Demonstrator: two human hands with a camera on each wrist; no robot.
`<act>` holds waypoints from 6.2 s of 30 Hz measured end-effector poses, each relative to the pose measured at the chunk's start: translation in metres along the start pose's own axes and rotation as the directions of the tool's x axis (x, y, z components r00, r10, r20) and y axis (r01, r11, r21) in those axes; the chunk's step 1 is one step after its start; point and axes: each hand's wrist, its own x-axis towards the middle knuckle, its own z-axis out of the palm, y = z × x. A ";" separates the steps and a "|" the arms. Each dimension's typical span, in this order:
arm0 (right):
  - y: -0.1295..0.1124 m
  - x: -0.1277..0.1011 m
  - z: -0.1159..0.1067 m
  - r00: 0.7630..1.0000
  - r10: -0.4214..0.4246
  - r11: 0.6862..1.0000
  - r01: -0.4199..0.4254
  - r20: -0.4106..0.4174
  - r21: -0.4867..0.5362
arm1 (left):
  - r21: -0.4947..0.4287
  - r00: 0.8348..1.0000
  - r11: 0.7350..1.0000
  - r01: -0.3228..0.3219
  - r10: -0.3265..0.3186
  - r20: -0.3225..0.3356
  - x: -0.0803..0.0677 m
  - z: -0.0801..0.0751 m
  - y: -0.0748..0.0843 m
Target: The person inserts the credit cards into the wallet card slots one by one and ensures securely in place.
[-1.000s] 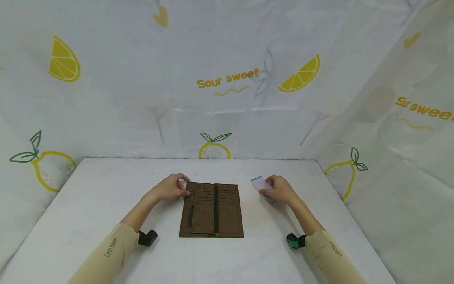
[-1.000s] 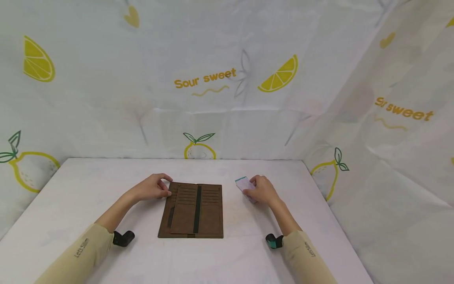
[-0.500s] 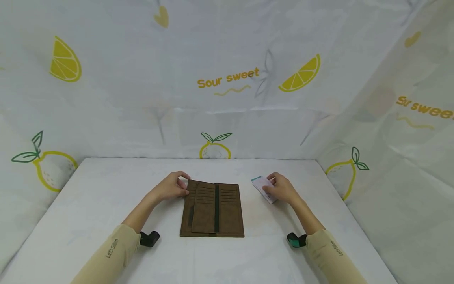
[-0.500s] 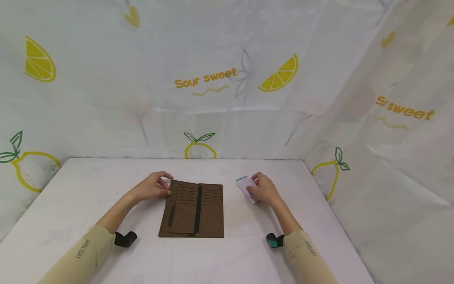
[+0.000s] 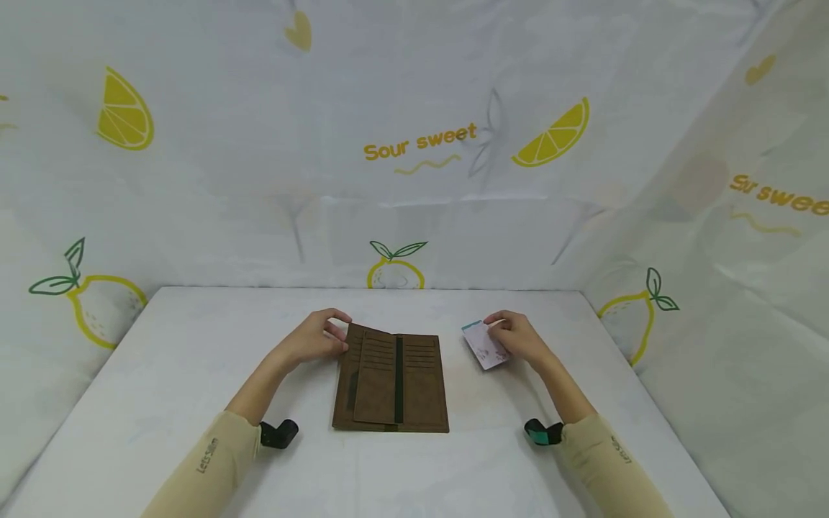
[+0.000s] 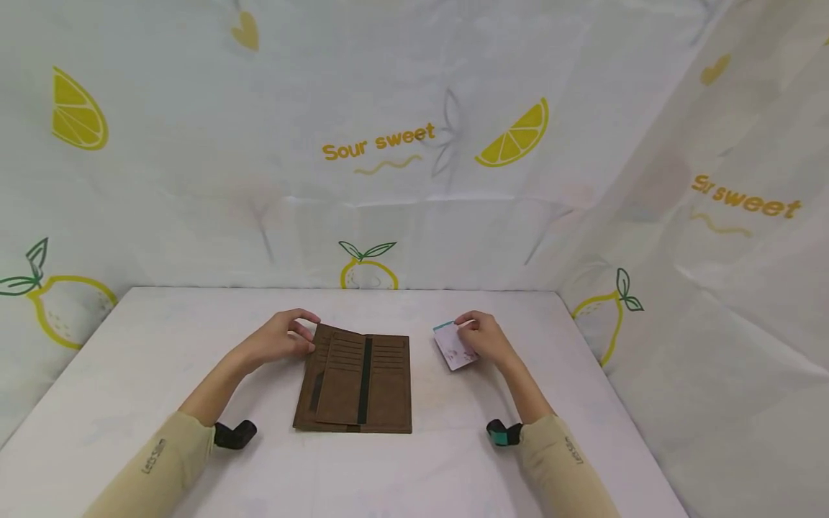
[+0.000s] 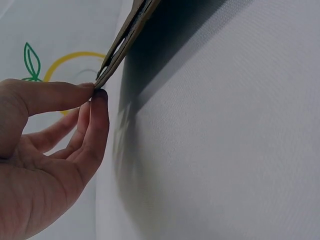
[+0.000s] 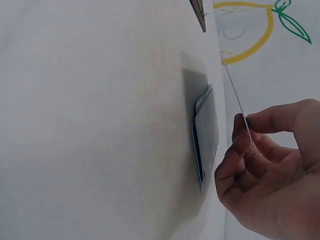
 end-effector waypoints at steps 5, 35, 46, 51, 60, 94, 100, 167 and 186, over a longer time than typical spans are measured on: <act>-0.009 0.000 0.005 1.000 0.001 0.997 0.000 -0.006 0.077 | -0.032 1.000 0.999 0.001 -0.001 0.002 0.000 0.003 0.000; -0.041 0.006 0.040 0.999 -0.006 0.916 0.020 -0.038 0.402 | -0.042 0.996 0.996 -0.079 0.077 -0.049 -0.005 0.005 -0.001; -0.051 0.005 0.050 0.995 -0.097 0.930 0.103 -0.037 0.352 | -0.060 0.997 0.996 -0.058 0.055 -0.055 -0.005 0.008 0.004; -0.052 0.002 0.053 0.995 -0.099 0.943 0.097 -0.010 0.318 | -0.057 0.997 0.997 -0.057 0.054 -0.055 -0.005 0.008 0.005; -0.050 0.000 0.050 0.997 -0.082 0.959 0.077 0.008 0.274 | -0.063 0.998 0.997 -0.047 0.044 -0.045 -0.005 0.007 0.003; -0.045 0.006 0.061 0.981 -0.160 0.960 0.129 0.113 0.247 | -0.060 0.998 0.997 -0.051 0.049 -0.039 -0.006 0.005 -0.001; -0.045 0.004 0.061 0.976 -0.173 0.963 0.138 0.136 0.232 | -0.067 0.998 0.997 -0.046 0.043 -0.038 -0.006 0.005 -0.001; -0.045 0.001 0.061 0.922 -0.266 0.963 0.242 0.281 0.118 | -0.060 0.999 0.998 -0.025 0.023 -0.036 -0.006 0.008 -0.002; -0.044 -0.001 0.059 0.890 -0.275 0.961 0.246 0.365 0.123 | -0.054 0.999 0.998 -0.024 0.022 -0.037 -0.007 0.008 -0.002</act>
